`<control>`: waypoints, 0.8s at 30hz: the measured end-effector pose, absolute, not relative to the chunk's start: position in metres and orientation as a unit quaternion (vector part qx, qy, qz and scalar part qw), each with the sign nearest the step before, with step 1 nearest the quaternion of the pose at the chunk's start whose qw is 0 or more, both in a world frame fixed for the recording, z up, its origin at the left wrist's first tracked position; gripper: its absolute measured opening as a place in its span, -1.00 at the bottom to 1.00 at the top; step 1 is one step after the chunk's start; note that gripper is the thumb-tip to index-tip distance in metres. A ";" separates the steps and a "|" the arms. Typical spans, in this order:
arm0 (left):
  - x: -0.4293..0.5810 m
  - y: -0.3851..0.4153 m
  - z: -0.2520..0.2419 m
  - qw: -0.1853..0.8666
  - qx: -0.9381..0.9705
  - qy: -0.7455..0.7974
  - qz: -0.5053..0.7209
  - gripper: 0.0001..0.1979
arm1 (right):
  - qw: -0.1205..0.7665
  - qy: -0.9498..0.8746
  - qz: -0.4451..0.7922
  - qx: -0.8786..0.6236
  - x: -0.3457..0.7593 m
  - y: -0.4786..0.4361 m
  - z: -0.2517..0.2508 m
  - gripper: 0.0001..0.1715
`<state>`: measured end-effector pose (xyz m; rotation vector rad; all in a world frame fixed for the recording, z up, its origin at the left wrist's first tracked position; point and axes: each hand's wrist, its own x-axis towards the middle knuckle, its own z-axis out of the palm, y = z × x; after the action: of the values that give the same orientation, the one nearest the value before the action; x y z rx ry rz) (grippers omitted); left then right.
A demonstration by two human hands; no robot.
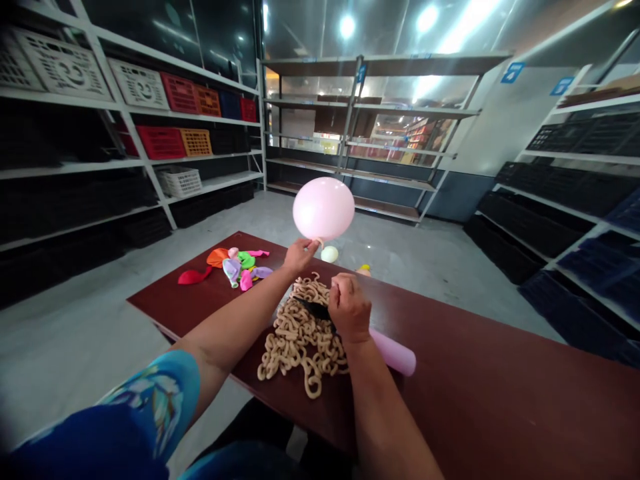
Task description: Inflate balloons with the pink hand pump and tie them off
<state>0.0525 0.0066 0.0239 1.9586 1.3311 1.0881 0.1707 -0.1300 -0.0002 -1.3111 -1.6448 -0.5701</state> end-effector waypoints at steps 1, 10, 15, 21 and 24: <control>0.055 0.009 0.024 0.276 0.733 0.485 0.388 -0.58 | 0.460 -0.670 -0.234 -0.534 0.171 -0.130 0.000 -0.85; 0.011 0.017 0.005 0.223 0.757 0.449 0.418 -0.41 | 0.448 -0.672 -0.245 -0.537 0.171 -0.130 -0.001 -0.87; -0.083 0.044 0.011 0.077 0.708 0.576 0.402 -0.65 | 0.449 -0.664 -0.243 -0.547 0.172 -0.128 -0.003 -0.88; -0.191 0.066 0.005 0.081 0.495 0.803 0.321 -0.63 | 0.440 -0.665 -0.256 -0.547 0.171 -0.127 -0.005 -0.90; -0.207 0.067 -0.009 0.167 0.458 0.800 0.350 -0.61 | 0.438 -0.668 -0.250 -0.548 0.170 -0.126 -0.007 -0.90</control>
<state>-0.2074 0.0668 -0.0093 1.3043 2.2763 0.9964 0.1703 -0.1264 -0.0068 -1.3613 -1.6594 -0.6207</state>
